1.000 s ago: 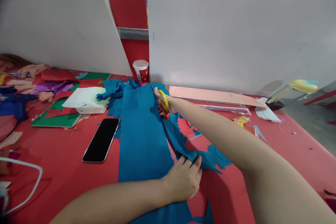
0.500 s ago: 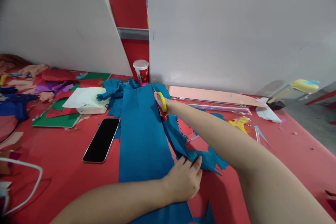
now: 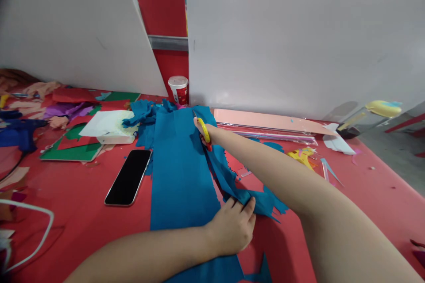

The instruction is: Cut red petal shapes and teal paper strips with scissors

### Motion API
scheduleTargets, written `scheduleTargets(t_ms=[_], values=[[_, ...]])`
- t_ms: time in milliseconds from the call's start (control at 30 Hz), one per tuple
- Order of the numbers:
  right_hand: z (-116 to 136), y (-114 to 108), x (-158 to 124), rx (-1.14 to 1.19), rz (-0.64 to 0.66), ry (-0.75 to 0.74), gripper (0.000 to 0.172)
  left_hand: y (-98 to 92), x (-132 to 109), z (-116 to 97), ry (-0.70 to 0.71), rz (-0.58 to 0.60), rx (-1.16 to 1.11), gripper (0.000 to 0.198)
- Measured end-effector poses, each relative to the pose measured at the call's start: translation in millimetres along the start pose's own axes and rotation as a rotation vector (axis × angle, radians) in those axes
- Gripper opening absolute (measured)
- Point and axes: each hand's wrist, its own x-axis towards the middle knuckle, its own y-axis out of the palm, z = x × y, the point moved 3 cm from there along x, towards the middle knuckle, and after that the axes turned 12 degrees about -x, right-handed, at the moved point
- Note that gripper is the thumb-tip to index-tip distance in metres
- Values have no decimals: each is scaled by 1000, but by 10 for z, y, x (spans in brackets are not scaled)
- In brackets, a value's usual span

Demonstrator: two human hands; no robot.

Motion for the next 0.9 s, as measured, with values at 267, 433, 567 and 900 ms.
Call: scheduleTargets(t_ms=[267, 433, 567, 900], values=[[68, -86, -145, -58, 37, 120, 68, -53, 19, 3, -8, 15, -1, 36], [91, -99, -108, -69, 79, 183, 71, -45, 15, 2, 0, -1, -8, 35], [132, -96, -41, -41, 91, 174, 70, -33, 10, 2, 4, 1, 6, 35], [152, -83, 58, -70, 36, 129, 29, -60, 16, 4, 8, 34, 20, 35]])
